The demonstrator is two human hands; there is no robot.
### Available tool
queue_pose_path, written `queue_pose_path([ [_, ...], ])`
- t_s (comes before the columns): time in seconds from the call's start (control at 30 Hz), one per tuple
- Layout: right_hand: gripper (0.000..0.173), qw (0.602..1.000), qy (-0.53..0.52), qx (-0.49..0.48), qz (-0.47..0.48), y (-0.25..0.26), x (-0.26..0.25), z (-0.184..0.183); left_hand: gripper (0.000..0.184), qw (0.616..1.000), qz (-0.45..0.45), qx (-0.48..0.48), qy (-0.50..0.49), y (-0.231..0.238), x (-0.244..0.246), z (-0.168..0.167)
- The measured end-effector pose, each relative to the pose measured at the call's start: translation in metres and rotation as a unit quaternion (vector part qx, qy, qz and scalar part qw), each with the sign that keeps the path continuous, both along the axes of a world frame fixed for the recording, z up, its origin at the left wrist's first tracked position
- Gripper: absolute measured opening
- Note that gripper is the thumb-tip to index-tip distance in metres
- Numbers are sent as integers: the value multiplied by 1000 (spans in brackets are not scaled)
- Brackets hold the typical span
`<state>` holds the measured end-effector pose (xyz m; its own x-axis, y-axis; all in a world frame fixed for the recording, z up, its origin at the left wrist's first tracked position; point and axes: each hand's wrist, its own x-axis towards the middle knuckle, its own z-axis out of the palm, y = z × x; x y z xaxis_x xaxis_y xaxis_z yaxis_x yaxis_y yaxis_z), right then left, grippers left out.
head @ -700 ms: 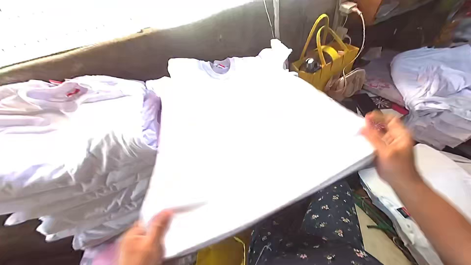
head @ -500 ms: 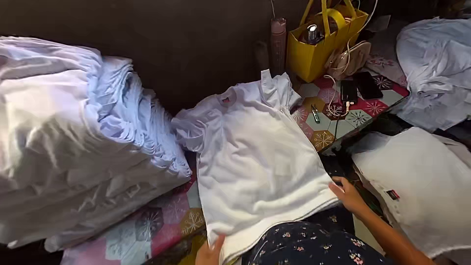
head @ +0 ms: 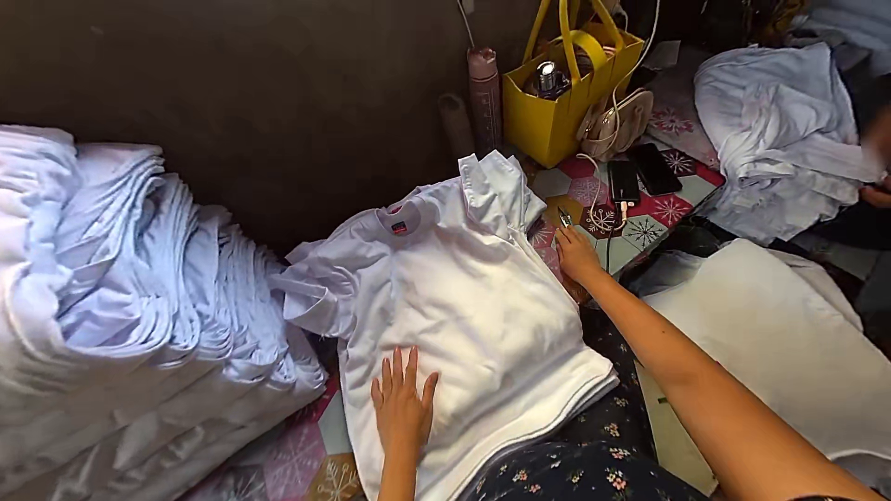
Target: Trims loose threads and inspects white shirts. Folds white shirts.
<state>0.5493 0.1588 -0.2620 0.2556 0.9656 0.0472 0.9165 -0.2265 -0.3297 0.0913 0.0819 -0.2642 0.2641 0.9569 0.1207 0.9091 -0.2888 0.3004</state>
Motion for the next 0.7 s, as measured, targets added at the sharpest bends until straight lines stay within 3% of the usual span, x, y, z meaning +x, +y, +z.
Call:
queue_pose_path([
  [0.07, 42, 1000, -8, -6, -6, 17, 12, 6, 78, 1000, 11, 7, 2, -1, 1, 0],
  [0.13, 33, 999, 1, 50, -14, 25, 11, 14, 77, 1000, 19, 12, 3, -1, 2, -1],
  [0.2, 24, 988, 60, 138, -24, 29, -4, 15, 76, 1000, 21, 22, -1, -1, 2, -2],
  [0.3, 20, 968, 175, 172, -43, 36, -30, 16, 74, 999, 23, 27, -6, -1, 3, -2],
  [0.57, 18, 966, 133, 221, -24, 57, -40, 1, 70, 999, 20, 33, -11, -2, 2, -3],
  [0.7, 13, 961, 136, 239, -14, 41, -36, 3, 71, 999, 25, 41, -9, -2, 2, -4],
])
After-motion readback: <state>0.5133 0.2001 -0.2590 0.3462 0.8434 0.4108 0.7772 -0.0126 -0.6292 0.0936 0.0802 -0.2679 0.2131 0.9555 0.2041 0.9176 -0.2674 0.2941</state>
